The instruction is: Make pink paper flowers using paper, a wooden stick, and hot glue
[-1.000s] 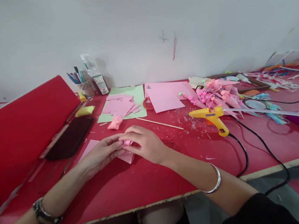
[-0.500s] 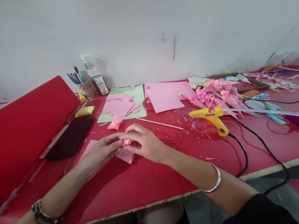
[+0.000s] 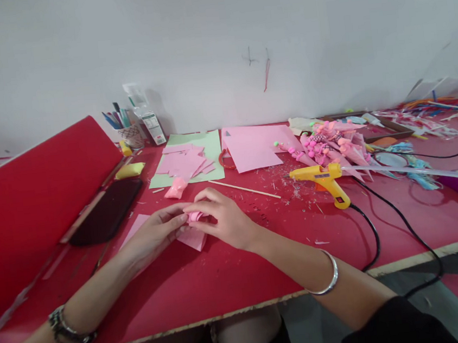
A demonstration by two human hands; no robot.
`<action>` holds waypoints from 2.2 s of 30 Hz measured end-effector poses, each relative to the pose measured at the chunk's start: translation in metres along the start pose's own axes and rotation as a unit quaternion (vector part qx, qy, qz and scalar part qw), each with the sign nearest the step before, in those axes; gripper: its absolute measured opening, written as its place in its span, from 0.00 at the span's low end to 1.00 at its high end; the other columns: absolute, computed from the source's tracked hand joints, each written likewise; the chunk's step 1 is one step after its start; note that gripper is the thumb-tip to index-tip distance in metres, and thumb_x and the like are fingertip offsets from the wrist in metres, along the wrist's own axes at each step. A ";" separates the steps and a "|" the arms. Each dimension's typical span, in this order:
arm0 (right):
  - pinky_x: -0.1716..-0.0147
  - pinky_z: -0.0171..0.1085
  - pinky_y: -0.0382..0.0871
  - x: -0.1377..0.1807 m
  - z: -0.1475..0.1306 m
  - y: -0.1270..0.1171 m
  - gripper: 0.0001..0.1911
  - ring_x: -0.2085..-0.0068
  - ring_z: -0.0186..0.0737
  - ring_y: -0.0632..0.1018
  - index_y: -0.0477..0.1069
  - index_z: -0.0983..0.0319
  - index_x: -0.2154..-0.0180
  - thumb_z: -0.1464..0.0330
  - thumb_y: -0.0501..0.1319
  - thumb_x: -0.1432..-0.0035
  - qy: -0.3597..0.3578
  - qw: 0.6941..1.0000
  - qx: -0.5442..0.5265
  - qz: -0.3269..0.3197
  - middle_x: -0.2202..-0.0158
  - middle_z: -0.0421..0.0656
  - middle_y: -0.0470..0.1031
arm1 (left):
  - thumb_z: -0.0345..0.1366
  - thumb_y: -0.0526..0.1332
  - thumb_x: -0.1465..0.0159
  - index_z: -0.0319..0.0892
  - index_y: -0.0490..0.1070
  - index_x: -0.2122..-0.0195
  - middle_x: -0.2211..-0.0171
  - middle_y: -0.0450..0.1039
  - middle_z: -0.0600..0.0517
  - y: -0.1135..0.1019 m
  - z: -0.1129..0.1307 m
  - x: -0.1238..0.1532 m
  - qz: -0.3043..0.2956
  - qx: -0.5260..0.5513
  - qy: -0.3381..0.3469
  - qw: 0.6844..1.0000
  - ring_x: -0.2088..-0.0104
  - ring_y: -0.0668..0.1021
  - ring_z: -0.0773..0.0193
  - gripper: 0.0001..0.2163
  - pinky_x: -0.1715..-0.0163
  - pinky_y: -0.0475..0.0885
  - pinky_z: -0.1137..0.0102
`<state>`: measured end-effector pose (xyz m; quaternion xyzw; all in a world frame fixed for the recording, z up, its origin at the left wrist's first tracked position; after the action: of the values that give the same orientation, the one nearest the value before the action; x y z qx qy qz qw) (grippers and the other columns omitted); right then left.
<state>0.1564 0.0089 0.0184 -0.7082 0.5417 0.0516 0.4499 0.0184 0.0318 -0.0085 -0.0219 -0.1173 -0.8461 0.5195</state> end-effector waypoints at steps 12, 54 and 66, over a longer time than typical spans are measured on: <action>0.61 0.36 0.66 -0.001 0.003 -0.002 0.11 0.62 0.33 0.70 0.68 0.58 0.60 0.68 0.56 0.47 0.051 0.998 -0.038 0.028 0.64 0.41 0.67 | 0.32 0.60 0.46 0.41 0.68 0.60 0.63 0.72 0.52 0.003 0.007 0.002 -0.007 -0.061 0.061 0.996 0.64 0.74 0.68 0.11 0.60 0.69 0.70; 0.64 0.35 0.67 -0.002 0.003 -0.004 0.06 0.64 0.33 0.72 0.70 0.60 0.67 0.69 0.59 0.50 0.044 0.989 -0.124 0.062 0.67 0.41 0.71 | 0.33 0.61 0.47 0.41 0.67 0.69 0.69 0.69 0.56 0.002 0.006 0.001 0.002 -0.037 0.094 0.995 0.69 0.72 0.72 0.05 0.66 0.69 0.76; 0.62 0.36 0.68 -0.002 0.010 -0.003 0.07 0.62 0.34 0.73 0.71 0.58 0.66 0.70 0.60 0.51 0.070 0.980 -0.171 0.079 0.65 0.41 0.72 | 0.32 0.62 0.48 0.41 0.69 0.66 0.68 0.70 0.54 -0.001 0.004 0.000 0.016 -0.013 0.087 0.996 0.66 0.73 0.69 0.08 0.62 0.70 0.73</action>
<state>0.1621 0.0170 0.0154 -0.7319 0.6091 0.1289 0.2770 0.0169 0.0331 -0.0052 0.0435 -0.0605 -0.8380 0.5406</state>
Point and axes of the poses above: each hand's wrist, its own x-axis away from the middle knuckle, its own y-axis out of the palm, z = x × y, the point moved 4 cm from there along -x, towards the middle knuckle
